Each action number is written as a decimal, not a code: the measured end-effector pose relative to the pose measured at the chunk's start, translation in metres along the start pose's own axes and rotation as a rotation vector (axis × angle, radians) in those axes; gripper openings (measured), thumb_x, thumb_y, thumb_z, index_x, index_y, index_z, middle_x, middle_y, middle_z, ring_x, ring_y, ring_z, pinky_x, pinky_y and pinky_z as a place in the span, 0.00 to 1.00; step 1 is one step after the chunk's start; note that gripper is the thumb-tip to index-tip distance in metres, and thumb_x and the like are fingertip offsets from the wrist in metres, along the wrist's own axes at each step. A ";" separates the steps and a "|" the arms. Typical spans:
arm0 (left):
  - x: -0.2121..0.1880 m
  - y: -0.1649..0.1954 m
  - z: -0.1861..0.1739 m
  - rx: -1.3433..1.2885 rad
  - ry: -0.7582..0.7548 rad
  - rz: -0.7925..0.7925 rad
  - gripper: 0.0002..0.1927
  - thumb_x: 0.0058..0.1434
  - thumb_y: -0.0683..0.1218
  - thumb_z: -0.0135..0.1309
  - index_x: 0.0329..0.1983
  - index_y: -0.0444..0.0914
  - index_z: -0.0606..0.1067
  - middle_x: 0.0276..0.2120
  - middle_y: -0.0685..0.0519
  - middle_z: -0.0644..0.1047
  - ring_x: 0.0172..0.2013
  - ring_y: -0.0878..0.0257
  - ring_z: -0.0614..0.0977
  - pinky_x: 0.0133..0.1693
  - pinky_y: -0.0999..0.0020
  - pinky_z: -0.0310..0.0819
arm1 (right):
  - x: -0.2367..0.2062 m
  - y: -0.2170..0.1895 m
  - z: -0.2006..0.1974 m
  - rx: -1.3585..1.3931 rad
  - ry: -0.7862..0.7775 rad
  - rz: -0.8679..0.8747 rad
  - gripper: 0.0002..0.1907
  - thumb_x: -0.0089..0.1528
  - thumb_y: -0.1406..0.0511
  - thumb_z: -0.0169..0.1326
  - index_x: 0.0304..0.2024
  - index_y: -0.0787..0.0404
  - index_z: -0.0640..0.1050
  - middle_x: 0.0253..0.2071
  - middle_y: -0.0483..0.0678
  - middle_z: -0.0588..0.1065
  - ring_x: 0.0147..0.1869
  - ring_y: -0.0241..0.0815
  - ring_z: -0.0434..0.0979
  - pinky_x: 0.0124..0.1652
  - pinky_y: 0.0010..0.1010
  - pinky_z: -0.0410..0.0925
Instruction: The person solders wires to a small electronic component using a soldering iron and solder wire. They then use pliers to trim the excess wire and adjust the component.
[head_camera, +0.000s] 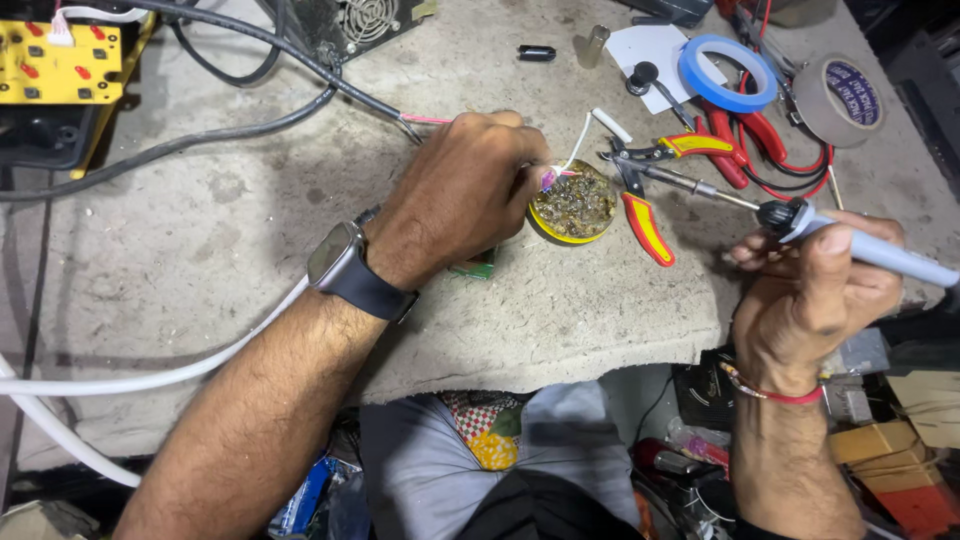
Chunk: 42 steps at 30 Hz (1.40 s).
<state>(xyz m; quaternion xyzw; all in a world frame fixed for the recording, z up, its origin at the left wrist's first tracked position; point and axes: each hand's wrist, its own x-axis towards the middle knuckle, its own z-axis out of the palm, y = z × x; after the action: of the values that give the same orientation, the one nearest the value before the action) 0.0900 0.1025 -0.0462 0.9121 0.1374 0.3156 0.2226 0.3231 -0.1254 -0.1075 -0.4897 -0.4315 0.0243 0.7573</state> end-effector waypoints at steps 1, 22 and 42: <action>0.000 0.001 0.001 0.001 -0.019 -0.022 0.04 0.60 0.40 0.61 0.36 0.35 0.82 0.30 0.47 0.80 0.34 0.53 0.84 0.38 0.56 0.78 | -0.005 -0.001 0.002 -0.059 0.013 -0.072 0.23 0.74 0.54 0.62 0.48 0.67 0.70 0.37 0.56 0.76 0.30 0.43 0.77 0.32 0.33 0.74; -0.005 0.005 0.002 0.006 0.000 -0.003 0.05 0.61 0.41 0.60 0.32 0.34 0.81 0.30 0.46 0.78 0.35 0.48 0.82 0.39 0.52 0.75 | -0.038 0.012 -0.016 -0.439 -0.136 -0.314 0.21 0.75 0.61 0.65 0.55 0.68 0.68 0.45 0.54 0.75 0.44 0.38 0.78 0.48 0.23 0.74; -0.006 0.004 0.001 0.009 0.020 0.008 0.06 0.62 0.42 0.59 0.33 0.34 0.81 0.29 0.46 0.78 0.35 0.49 0.82 0.39 0.52 0.75 | -0.034 0.009 -0.009 -0.497 -0.256 -0.508 0.24 0.70 0.62 0.65 0.53 0.69 0.65 0.38 0.57 0.77 0.42 0.49 0.84 0.46 0.37 0.80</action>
<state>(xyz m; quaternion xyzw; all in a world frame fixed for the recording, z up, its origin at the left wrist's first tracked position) 0.0863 0.0964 -0.0482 0.9104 0.1375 0.3249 0.2160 0.3119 -0.1429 -0.1371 -0.5287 -0.6232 -0.2088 0.5371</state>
